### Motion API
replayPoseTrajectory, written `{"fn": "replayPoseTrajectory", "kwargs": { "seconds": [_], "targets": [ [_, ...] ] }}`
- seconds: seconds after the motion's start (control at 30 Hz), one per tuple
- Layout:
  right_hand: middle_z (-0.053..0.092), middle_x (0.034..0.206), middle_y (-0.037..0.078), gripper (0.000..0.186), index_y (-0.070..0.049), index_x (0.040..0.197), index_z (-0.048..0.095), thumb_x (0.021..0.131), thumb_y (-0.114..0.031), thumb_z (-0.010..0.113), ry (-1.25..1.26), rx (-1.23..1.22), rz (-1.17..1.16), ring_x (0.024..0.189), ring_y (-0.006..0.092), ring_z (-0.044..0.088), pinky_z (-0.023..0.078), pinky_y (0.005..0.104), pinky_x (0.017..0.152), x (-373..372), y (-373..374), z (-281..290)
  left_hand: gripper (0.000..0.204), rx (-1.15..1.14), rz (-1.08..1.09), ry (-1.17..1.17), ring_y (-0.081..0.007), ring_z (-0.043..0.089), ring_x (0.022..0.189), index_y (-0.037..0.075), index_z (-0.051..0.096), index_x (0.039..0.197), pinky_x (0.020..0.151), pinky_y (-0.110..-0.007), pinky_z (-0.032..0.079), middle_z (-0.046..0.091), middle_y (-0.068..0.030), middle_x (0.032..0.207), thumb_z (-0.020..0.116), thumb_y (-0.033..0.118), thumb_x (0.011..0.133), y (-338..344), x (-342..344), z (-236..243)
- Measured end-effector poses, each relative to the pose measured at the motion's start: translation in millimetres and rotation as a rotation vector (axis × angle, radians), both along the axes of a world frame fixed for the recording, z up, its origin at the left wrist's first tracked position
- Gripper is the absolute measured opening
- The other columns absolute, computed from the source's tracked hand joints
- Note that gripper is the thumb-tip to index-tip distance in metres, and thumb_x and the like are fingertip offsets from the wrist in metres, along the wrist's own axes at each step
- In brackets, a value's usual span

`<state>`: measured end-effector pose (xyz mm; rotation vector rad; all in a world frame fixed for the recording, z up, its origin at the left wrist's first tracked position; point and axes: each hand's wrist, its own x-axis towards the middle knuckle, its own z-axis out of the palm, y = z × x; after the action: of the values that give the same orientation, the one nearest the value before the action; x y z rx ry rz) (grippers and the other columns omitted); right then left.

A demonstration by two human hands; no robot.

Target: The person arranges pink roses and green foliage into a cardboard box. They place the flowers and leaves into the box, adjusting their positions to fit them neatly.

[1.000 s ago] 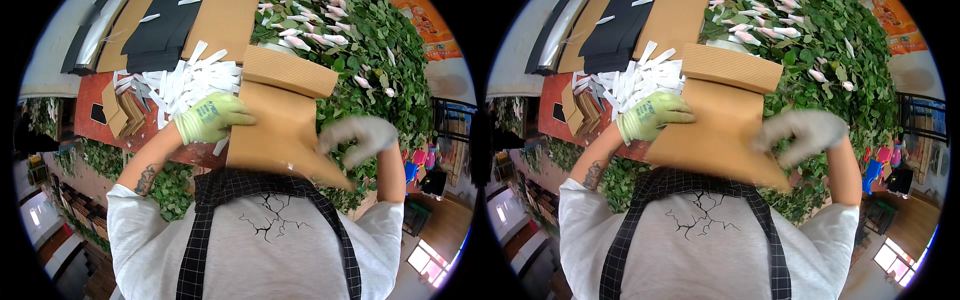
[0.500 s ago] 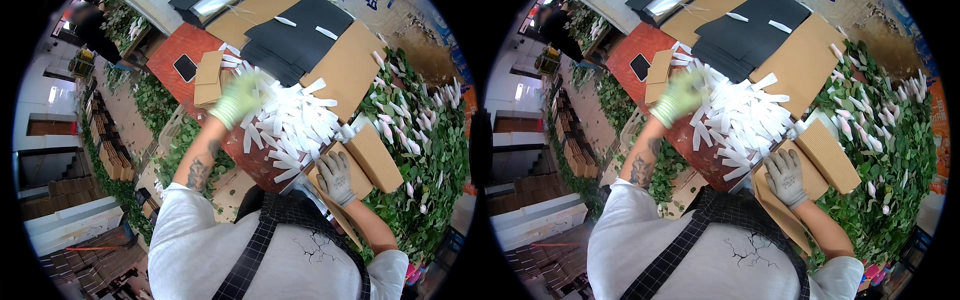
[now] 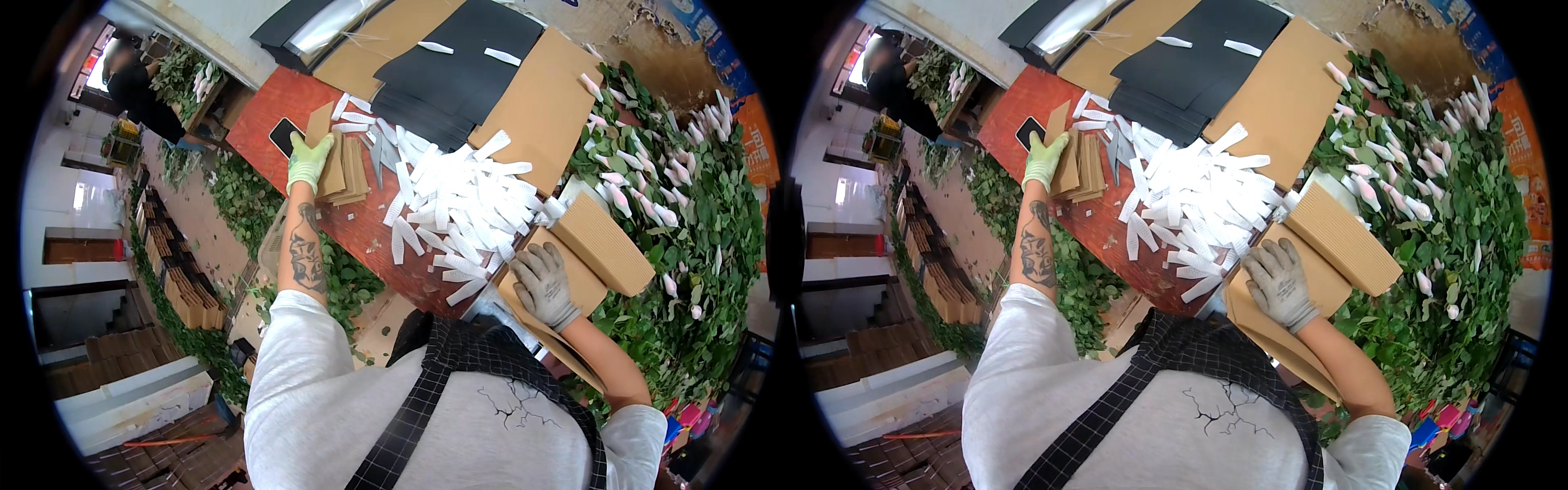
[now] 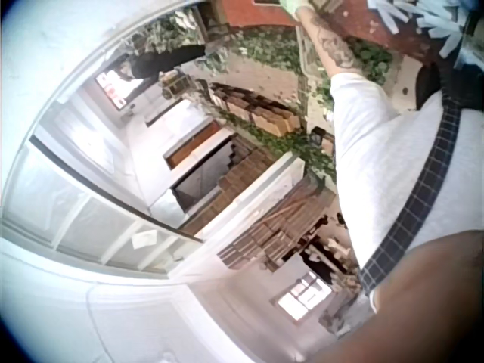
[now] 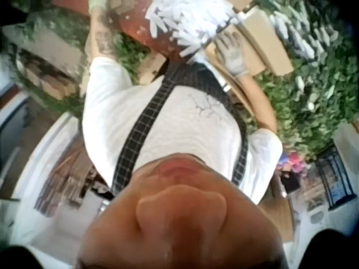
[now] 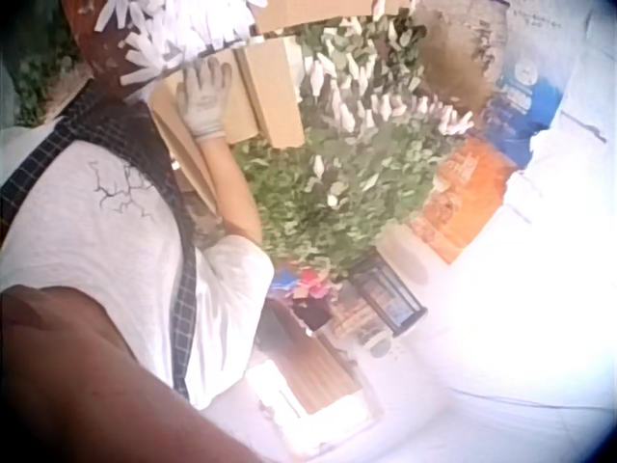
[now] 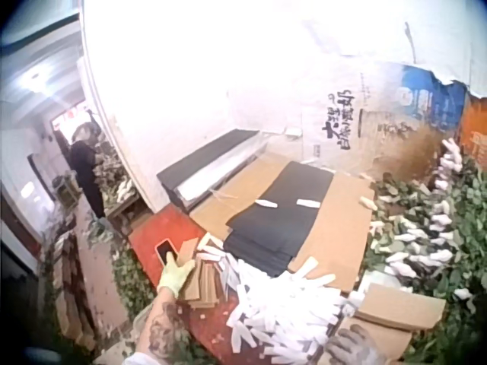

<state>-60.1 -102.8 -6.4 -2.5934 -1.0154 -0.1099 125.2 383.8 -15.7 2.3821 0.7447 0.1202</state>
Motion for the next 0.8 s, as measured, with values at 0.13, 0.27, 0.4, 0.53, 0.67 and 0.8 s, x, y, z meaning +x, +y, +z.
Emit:
{"fn": "replayPoseTrajectory", "kwargs": {
  "seconds": [0.13, 0.27, 0.4, 0.53, 0.67, 0.8],
  "targets": [
    [0.056, 0.125, 0.017, 0.052, -0.002, 0.122, 0.059, 0.075, -0.023, 0.065, -0.027, 0.044, -0.032, 0.123, 0.0359, 0.047, 0.032, 0.0548, 0.109, 0.8, -8.5, -6.6, 0.083, 0.336, -0.175, -0.618, -0.0364, 0.061, 0.116, -0.007, 0.036, 0.142, 0.1, -0.044, 0.047, 0.053, -0.027, 0.136, 0.069, 0.044, 0.086, -25.6, -6.3, 34.5],
    [0.048, 0.133, 0.022, 0.057, 0.002, 0.121, 0.054, 0.073, -0.025, 0.069, 0.055, 0.075, -0.036, 0.126, 0.042, 0.044, 0.03, 0.0582, 0.111, 1.0, -8.6, -1.2, 0.084, -1.504, -0.912, -0.009, -0.0252, 0.049, 0.126, -0.006, 0.039, 0.143, 0.108, -0.039, 0.036, 0.052, -0.0183, 0.138, 0.064, 0.049, 0.086, -220.1, -109.3, 54.4],
    [0.041, 0.141, 0.025, 0.061, 0.0, 0.129, 0.053, 0.079, -0.03, 0.071, 0.262, 0.24, -0.123, 0.132, 0.0435, 0.038, 0.028, 0.0548, 0.113, -6.3, -17.4, 1.8, 0.108, -1.645, -1.156, 0.62, -0.0238, 0.041, 0.134, -0.009, 0.035, 0.145, 0.114, -0.036, 0.027, 0.045, -0.018, 0.144, 0.065, 0.069, 0.077, -287.9, -134.4, 25.2],
    [0.038, 0.146, 0.023, 0.057, -0.001, 0.132, 0.053, 0.084, -0.025, 0.072, 0.341, 0.295, -0.068, 0.135, 0.0375, 0.037, 0.032, 0.0489, 0.112, -24.1, -46.9, 33.0, 0.105, -1.561, -1.394, 0.725, -0.025, 0.043, 0.134, -0.007, 0.034, 0.146, 0.114, -0.035, 0.028, 0.047, -0.0184, 0.143, 0.062, 0.07, 0.08, -290.2, -129.9, 2.5],
    [0.059, 0.121, 0.017, 0.035, 0.0, 0.119, 0.061, 0.087, -0.012, 0.068, 0.63, 0.953, -0.308, 0.111, 0.0274, 0.057, 0.047, 0.0394, 0.092, -46.2, -57.2, 41.3, 0.092, -1.424, -1.393, 0.889, -0.0239, 0.046, 0.132, -0.005, 0.039, 0.145, 0.111, -0.036, 0.034, 0.045, -0.0181, 0.145, 0.055, 0.066, 0.088, -305.9, -124.8, 12.6],
    [0.069, 0.085, 0.005, 0.026, 0.0, 0.11, 0.065, 0.09, -0.014, 0.07, 0.814, 1.376, -0.617, 0.066, 0.0126, 0.061, 0.048, 0.0233, 0.058, -70.7, -94.9, 99.1, 0.05, -0.525, -1.838, 0.765, -0.0228, 0.061, 0.114, 0.004, 0.062, 0.122, 0.099, -0.034, 0.047, 0.05, -0.0132, 0.141, 0.055, 0.045, 0.095, -331.6, -114.1, 22.6]
  ]
}}
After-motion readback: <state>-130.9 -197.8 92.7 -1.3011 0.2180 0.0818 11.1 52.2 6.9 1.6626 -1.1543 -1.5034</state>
